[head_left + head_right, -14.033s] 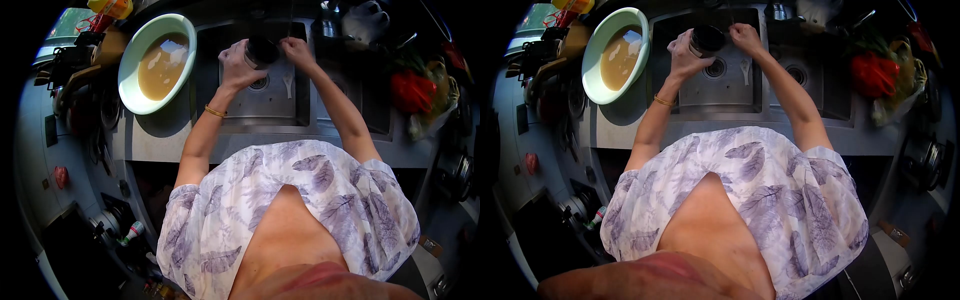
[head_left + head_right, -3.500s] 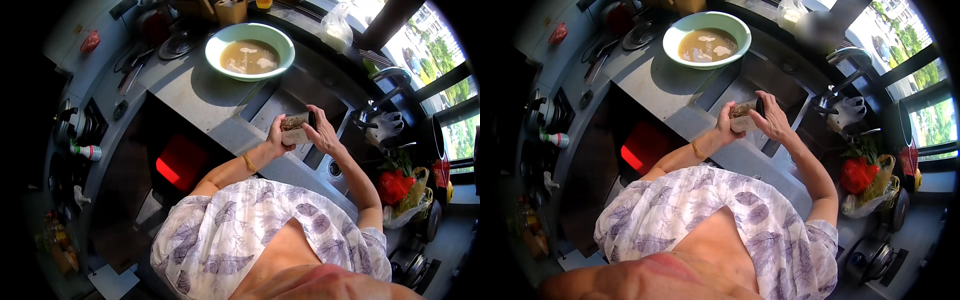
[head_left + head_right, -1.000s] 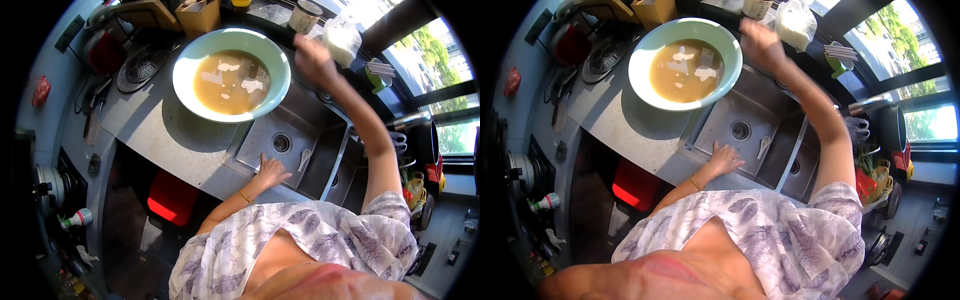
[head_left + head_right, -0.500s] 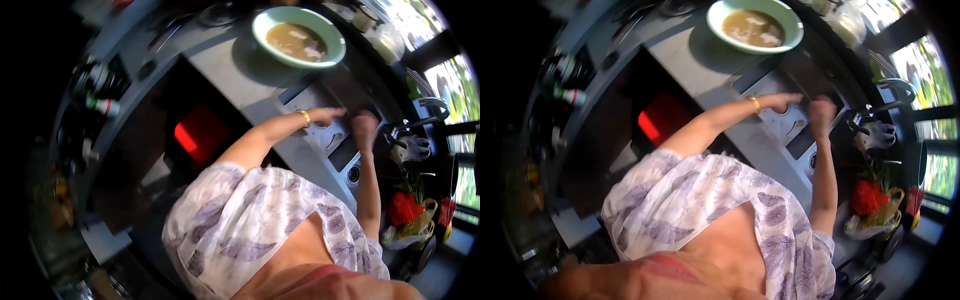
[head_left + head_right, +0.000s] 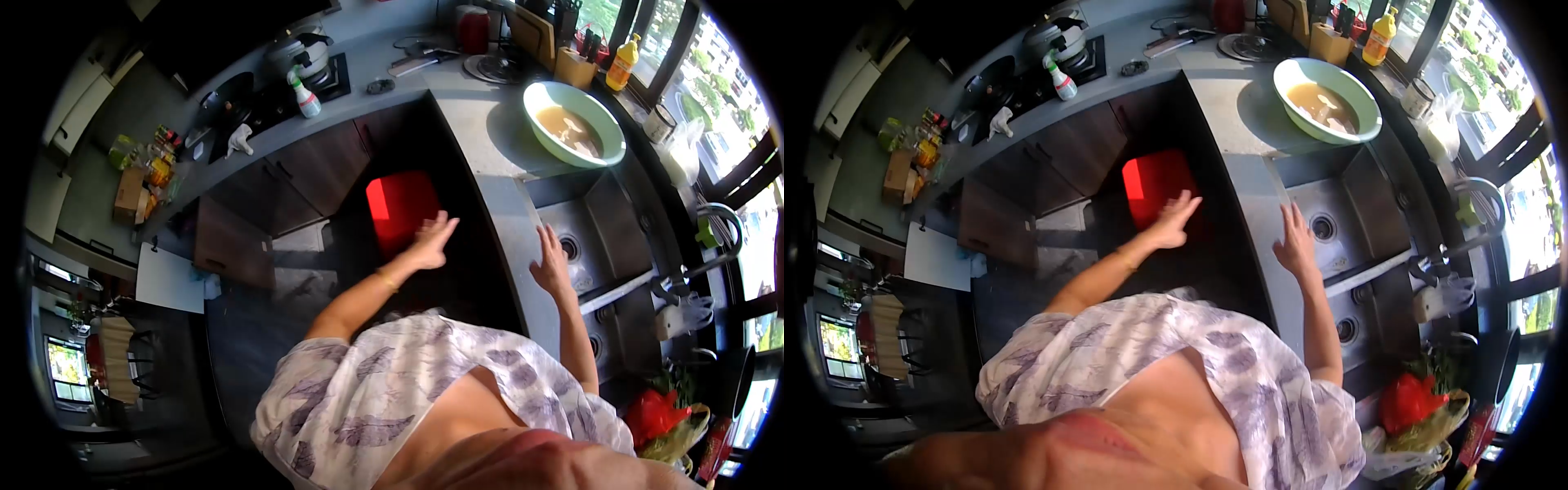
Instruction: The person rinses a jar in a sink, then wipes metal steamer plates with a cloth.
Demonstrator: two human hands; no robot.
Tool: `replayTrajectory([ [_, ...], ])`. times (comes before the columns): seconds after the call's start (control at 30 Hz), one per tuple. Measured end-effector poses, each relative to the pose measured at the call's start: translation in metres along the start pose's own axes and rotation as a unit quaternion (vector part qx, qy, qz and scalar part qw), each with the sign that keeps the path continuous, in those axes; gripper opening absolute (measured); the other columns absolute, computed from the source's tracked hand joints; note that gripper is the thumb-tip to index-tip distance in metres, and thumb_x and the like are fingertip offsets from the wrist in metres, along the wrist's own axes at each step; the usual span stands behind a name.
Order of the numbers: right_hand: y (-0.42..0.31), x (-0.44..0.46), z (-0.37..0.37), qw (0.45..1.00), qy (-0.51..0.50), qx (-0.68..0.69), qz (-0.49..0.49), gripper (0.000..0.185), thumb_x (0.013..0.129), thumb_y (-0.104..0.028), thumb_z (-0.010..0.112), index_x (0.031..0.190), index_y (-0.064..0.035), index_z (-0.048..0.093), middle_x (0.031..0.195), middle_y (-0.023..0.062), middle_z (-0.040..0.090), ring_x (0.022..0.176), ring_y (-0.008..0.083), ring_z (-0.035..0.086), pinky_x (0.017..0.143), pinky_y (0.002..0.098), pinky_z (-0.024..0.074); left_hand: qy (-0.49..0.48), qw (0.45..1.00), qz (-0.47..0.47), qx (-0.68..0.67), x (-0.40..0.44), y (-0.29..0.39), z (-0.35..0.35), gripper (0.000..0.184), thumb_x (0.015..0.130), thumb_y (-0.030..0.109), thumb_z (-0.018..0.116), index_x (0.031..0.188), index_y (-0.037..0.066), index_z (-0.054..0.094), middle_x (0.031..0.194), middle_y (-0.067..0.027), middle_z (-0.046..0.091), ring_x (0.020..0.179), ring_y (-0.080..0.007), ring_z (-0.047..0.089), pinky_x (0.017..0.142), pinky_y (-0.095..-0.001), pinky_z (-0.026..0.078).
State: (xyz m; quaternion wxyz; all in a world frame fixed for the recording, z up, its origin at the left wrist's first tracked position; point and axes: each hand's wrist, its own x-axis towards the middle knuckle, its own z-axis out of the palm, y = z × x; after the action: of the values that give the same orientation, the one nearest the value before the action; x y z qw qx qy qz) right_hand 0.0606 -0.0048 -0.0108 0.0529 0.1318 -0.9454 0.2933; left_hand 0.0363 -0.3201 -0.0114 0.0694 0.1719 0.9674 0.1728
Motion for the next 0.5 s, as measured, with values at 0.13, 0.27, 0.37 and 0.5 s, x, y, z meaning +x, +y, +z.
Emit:
replayTrajectory([
  [0.13,-0.004,-0.007,0.034,0.996,0.069,0.040,-0.029,0.078,0.066,-0.008,0.063,0.136,-0.0094,0.028,0.143,0.0201,0.021,0.128,0.0386,0.029,0.099,0.0476,0.0342,-0.070,0.976,-0.179,0.106,-0.109,-0.087,-0.021,0.075,0.066,0.024,0.063,0.135,0.015,0.036,0.144,-0.0197,0.024,0.134,-0.0415,0.016,0.102,-0.0535,0.027],
  [0.27,-0.007,-0.013,0.048,0.999,0.034,-0.018,0.038,0.069,0.068,-0.011,0.063,0.131,-0.0090,0.035,0.142,0.0200,0.023,0.127,0.0375,0.030,0.097,0.0512,0.0342,0.007,0.959,-0.275,0.074,-0.221,-0.217,0.029,0.060,0.069,0.028,0.060,0.125,0.008,0.049,0.131,-0.0204,0.043,0.128,-0.0413,0.028,0.104,-0.0455,0.029],
  [0.37,-0.023,-0.014,0.056,0.988,0.128,-0.085,0.025,0.033,0.071,-0.023,0.064,0.101,-0.0077,0.059,0.118,0.0126,0.053,0.113,0.0292,0.046,0.088,0.0468,0.0373,-0.014,0.853,-0.407,-0.327,-0.298,-0.182,-0.015,0.053,0.074,0.022,0.062,0.122,0.001,0.051,0.112,-0.0159,0.060,0.101,-0.0265,0.056,0.089,-0.0331,0.043],
  [0.5,-0.046,0.002,0.047,0.983,0.183,0.032,0.010,0.014,0.072,-0.014,0.068,0.068,-0.0050,0.058,0.091,0.0102,0.061,0.101,0.0265,0.053,0.077,0.0404,0.0448,0.066,0.867,-0.435,-0.234,-0.401,-0.253,0.022,0.032,0.074,0.029,0.069,0.083,-0.001,0.068,0.082,-0.0118,0.066,0.077,-0.0151,0.060,0.067,-0.0296,0.047],
])
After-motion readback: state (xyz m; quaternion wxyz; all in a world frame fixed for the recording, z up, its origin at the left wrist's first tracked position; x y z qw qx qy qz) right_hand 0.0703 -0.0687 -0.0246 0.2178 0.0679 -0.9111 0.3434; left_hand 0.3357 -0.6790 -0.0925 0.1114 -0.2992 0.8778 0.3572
